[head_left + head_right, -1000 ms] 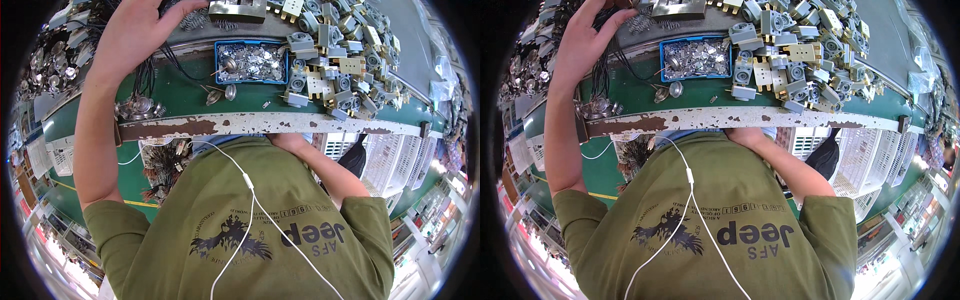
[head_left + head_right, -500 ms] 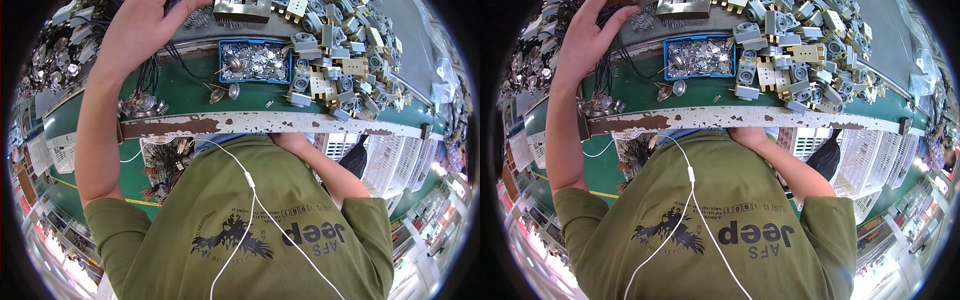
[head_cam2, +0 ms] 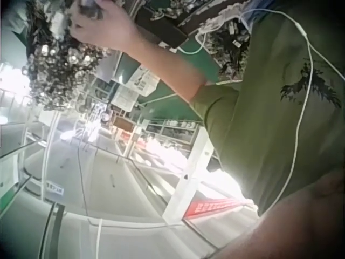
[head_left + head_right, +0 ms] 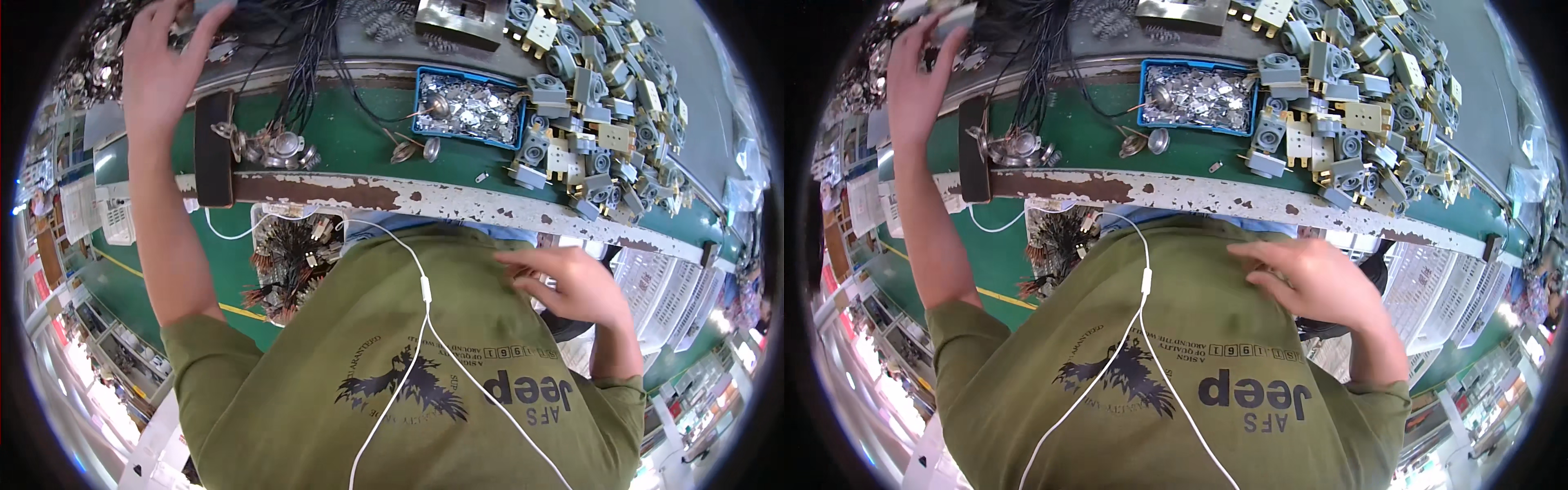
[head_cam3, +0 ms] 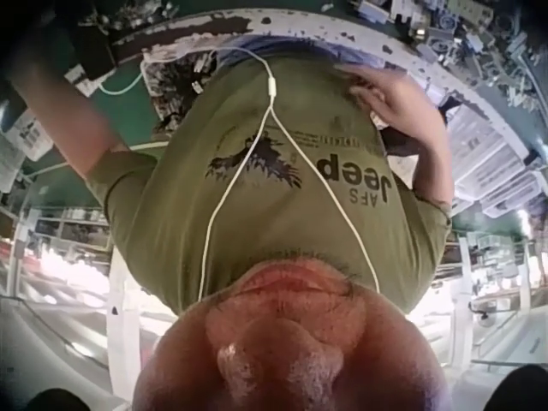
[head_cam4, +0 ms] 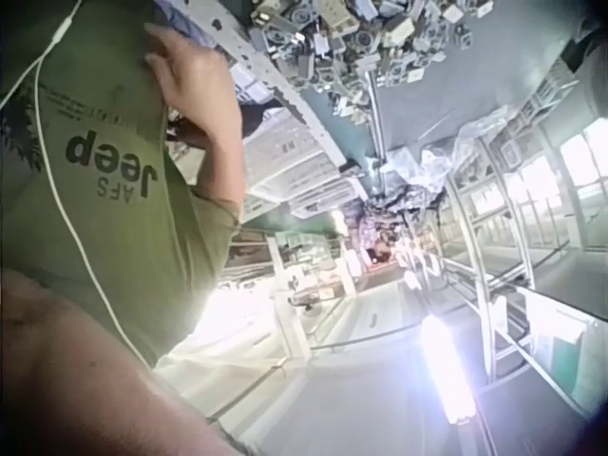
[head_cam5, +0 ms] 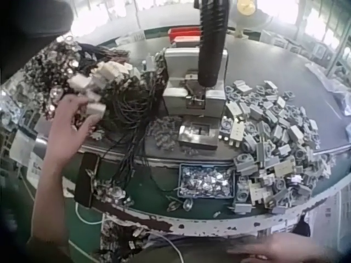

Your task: Assembling small electronic modules by inserting internal components into housings and securing them with an electric screwdriver on a production line.

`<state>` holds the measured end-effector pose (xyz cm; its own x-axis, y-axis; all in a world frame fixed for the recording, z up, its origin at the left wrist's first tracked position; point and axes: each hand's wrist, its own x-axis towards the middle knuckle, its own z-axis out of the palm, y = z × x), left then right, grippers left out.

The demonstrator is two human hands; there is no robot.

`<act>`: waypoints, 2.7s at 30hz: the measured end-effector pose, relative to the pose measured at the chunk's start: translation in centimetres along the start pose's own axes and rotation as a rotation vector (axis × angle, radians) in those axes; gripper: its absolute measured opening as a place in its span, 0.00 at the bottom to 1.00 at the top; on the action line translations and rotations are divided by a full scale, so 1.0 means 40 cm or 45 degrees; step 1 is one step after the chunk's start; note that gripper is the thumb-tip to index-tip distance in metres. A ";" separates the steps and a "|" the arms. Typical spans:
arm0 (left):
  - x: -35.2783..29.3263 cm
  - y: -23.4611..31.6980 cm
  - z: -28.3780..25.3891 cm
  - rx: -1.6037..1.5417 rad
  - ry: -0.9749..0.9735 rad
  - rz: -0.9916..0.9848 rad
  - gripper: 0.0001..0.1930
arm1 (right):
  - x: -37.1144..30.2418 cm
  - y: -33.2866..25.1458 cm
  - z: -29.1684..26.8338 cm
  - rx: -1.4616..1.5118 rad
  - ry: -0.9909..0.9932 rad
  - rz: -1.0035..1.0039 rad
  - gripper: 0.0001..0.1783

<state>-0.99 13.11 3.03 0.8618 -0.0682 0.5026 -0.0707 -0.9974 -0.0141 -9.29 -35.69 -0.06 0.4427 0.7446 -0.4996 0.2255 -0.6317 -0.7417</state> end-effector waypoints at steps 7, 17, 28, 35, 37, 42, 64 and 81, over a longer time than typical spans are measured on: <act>0.090 0.098 0.022 -0.116 0.113 0.239 0.24 | 0.126 -0.111 -0.096 -0.105 0.572 -0.480 0.27; -0.199 0.267 -0.098 -0.160 -0.724 0.476 0.13 | 0.173 -0.063 -0.220 -0.192 1.088 -0.760 0.24; -0.268 0.282 -0.038 -0.024 -0.613 0.515 0.04 | 0.164 -0.033 -0.287 -0.360 1.268 -0.386 0.21; -0.267 0.275 -0.027 -0.039 -0.634 0.567 0.03 | 0.173 -0.002 -0.299 -0.467 1.125 -0.283 0.21; -0.258 0.273 -0.035 -0.088 -0.646 0.583 0.04 | 0.179 -0.011 -0.306 -0.517 1.090 -0.241 0.20; -0.203 0.297 -0.066 -0.393 -0.631 0.582 0.09 | 0.214 -0.006 -0.339 -0.664 0.990 -0.277 0.19; 0.089 0.310 0.068 -0.667 -0.332 0.052 0.12 | 0.321 -0.061 -0.372 -0.773 0.993 -0.555 0.17; 0.121 0.312 0.148 -0.325 -0.376 0.100 0.18 | 0.593 -0.035 -0.706 0.362 0.983 -0.789 0.18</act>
<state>5.26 0.18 0.16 0.9535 -0.1846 0.2381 -0.2324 -0.9537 0.1911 25.41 -23.23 1.80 0.7782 0.5171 0.3563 0.4351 -0.0349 -0.8997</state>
